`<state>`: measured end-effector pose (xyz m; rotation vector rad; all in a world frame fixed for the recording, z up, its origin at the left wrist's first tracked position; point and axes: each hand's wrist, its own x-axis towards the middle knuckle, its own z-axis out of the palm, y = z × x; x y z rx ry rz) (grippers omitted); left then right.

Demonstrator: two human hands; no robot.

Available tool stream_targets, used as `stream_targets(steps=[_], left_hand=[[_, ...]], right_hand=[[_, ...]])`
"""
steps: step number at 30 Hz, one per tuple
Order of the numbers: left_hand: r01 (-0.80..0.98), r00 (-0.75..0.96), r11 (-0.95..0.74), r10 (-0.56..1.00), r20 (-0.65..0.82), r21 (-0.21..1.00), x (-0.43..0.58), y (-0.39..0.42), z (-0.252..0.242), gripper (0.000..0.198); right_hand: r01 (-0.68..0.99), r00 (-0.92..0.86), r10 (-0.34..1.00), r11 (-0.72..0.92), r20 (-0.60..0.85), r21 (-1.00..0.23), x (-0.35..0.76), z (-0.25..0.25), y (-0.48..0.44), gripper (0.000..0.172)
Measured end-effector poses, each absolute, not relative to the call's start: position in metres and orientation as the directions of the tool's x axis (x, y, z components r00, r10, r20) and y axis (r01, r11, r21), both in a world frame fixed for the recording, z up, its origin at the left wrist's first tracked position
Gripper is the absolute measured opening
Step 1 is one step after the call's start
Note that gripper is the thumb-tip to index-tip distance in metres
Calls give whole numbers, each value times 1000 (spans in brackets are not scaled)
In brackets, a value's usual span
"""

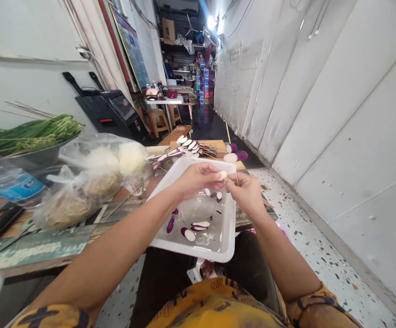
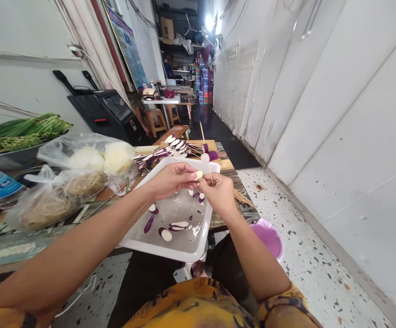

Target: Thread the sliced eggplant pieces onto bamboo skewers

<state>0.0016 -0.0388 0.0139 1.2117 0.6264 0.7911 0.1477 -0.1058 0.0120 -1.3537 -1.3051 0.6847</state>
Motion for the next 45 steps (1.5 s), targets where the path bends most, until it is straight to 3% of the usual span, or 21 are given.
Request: stream_targets(steps=[9, 20, 28, 35, 40, 45], left_hand=[[-148, 642, 153, 767, -23, 977, -1, -38, 15, 29], [-123, 667, 126, 745, -13, 984, -5, -35, 13, 25], [-99, 747, 120, 665, -6, 988, -9, -33, 12, 23], [-79, 799, 162, 600, -34, 984, -11, -36, 16, 25], [-95, 767, 108, 642, 4, 990, -10, -40, 21, 25], [-58, 787, 46, 617, 18, 997, -12, -37, 20, 23]], right_hand=[[337, 255, 923, 195, 289, -921, 152, 4, -102, 14], [296, 170, 944, 224, 282, -929, 155, 7, -106, 27], [370, 8, 945, 301, 328, -879, 162, 11, -112, 18], [333, 134, 934, 272, 330, -903, 158, 8, -113, 9], [253, 101, 959, 234, 266, -939, 161, 9, -112, 16], [350, 24, 957, 263, 290, -899, 167, 15, -116, 26]])
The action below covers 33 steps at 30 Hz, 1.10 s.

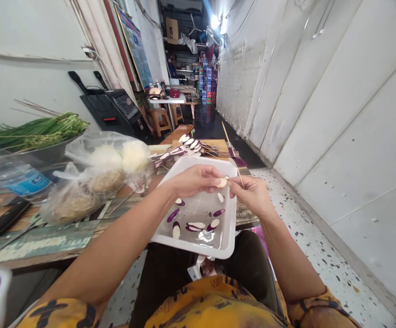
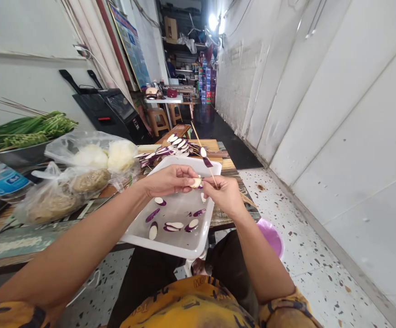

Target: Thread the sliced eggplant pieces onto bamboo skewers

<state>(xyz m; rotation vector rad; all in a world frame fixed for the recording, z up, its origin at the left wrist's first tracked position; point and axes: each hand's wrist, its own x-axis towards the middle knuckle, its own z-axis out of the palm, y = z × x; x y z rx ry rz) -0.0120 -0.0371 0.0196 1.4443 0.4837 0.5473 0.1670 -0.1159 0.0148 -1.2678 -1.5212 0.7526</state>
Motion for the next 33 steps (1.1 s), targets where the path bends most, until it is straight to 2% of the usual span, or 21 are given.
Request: stream_targets(steps=[2, 5, 10, 15, 20, 26, 33], left_hand=[[-52, 809, 24, 587, 28, 998, -13, -37, 18, 22], [-36, 846, 16, 533, 22, 999, -13, -37, 17, 21], [-11, 865, -3, 502, 11, 1000, -16, -37, 18, 22], [36, 836, -119, 548, 35, 992, -17, -37, 21, 29], [19, 800, -203, 590, 107, 979, -11, -40, 19, 24], [39, 684, -301, 703, 195, 953, -5, -42, 18, 17], [101, 657, -499, 683, 319, 861, -1, -46, 19, 9]], right_hand=[[384, -21, 963, 256, 269, -887, 169, 16, -117, 28], [352, -57, 971, 238, 233, -905, 170, 13, -117, 19], [231, 21, 984, 169, 179, -958, 166, 5, -115, 10], [54, -19, 999, 38, 37, -998, 167, 4, -114, 23], [139, -3, 999, 35, 35, -990, 172, 4, -112, 28], [118, 44, 999, -37, -32, -992, 171, 7, -110, 18], [86, 40, 997, -76, -73, -993, 167, 9, -108, 7]])
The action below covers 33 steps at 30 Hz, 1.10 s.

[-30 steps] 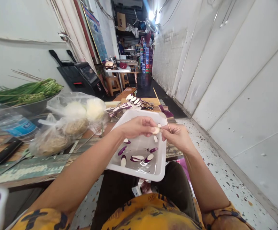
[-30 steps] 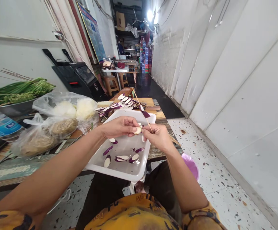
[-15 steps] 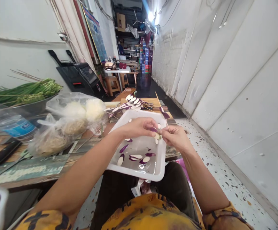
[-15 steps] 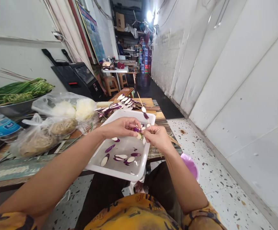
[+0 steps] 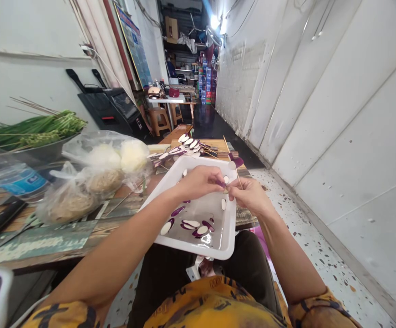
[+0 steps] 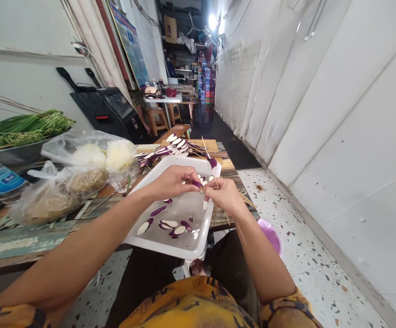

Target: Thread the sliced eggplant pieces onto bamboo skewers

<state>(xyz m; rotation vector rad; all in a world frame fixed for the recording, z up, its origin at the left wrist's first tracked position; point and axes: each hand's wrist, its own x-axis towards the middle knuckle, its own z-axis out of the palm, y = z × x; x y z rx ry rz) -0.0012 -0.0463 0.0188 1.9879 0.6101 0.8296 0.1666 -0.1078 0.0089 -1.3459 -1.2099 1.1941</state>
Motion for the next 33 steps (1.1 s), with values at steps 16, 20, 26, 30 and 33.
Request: stream_targets(steps=[16, 20, 26, 30, 33], left_hand=[[-17, 626, -359, 724, 290, 933, -5, -45, 23, 16], [-22, 621, -352, 729, 289, 936, -4, -46, 25, 16], [-66, 633, -325, 717, 291, 943, -2, -50, 27, 16], [-70, 571, -297, 771, 283, 952, -1, -49, 26, 18], [-103, 367, -217, 899, 240, 971, -3, -40, 22, 24]], right_hand=[[-43, 55, 998, -41, -43, -998, 169, 3, -105, 13], [1, 32, 999, -6, -6, -1000, 169, 3, -107, 18], [-5, 8, 998, -69, -69, -998, 166, 1, -107, 20], [163, 5, 998, -59, -59, -985, 168, -1, -108, 24], [400, -33, 999, 34, 23, -916, 170, -1, -110, 29]])
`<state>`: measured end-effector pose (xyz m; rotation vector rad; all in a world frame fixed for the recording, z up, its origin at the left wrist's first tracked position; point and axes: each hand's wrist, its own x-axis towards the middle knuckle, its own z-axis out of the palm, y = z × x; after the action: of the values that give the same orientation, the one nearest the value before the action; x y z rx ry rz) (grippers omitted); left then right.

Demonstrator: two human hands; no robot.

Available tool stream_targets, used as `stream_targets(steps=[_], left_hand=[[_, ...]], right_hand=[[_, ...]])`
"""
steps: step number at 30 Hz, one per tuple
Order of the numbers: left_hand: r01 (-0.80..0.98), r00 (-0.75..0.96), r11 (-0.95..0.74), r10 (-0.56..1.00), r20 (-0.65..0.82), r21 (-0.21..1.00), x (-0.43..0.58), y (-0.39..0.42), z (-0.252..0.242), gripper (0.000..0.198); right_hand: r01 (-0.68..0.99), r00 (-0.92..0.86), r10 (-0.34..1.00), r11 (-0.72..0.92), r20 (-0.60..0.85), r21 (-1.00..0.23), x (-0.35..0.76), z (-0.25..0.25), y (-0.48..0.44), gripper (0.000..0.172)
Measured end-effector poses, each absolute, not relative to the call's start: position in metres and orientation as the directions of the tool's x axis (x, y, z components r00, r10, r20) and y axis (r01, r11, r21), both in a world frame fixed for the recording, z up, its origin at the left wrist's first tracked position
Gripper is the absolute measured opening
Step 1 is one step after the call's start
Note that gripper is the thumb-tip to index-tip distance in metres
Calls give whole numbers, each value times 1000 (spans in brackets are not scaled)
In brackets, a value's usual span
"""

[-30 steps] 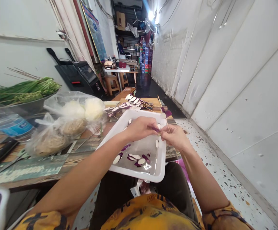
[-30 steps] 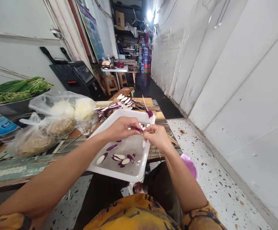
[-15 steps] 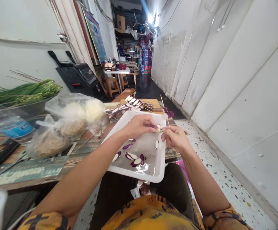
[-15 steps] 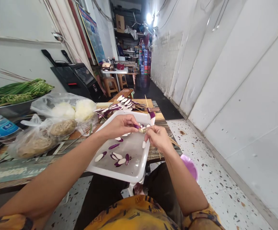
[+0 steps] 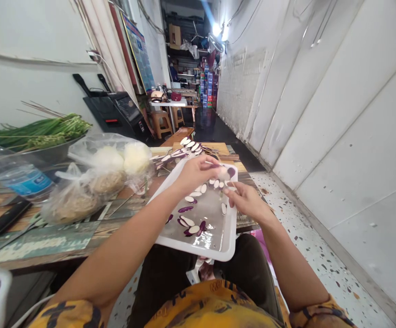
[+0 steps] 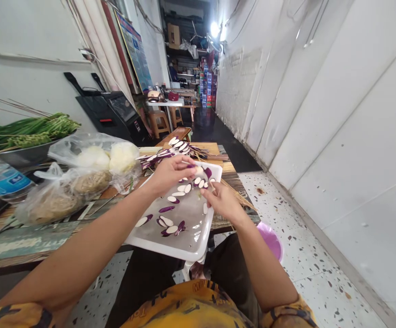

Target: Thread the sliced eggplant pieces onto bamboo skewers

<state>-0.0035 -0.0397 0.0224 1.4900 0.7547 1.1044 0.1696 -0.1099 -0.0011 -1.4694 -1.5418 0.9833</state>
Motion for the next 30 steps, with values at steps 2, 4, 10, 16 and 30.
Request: stream_targets(steps=[2, 4, 10, 16, 30], left_hand=[[-195, 219, -102, 965, 144, 975, -6, -32, 20, 26], [-316, 144, 15, 989, 32, 949, -10, -25, 18, 21], [-486, 158, 203, 977, -142, 850, -16, -14, 16, 4], [-524, 228, 304, 950, -213, 795, -15, -14, 17, 7], [-547, 171, 266, 964, -206, 794, -12, -15, 17, 4]], right_hand=[[455, -35, 994, 109, 104, -884, 170, -3, -112, 25], [465, 1, 979, 179, 203, -867, 171, -5, -115, 16], [377, 64, 965, 213, 255, -901, 173, -11, -132, 27], [218, 15, 994, 105, 111, -970, 167, -14, -148, 26], [326, 30, 986, 148, 167, -934, 159, -15, -152, 30]])
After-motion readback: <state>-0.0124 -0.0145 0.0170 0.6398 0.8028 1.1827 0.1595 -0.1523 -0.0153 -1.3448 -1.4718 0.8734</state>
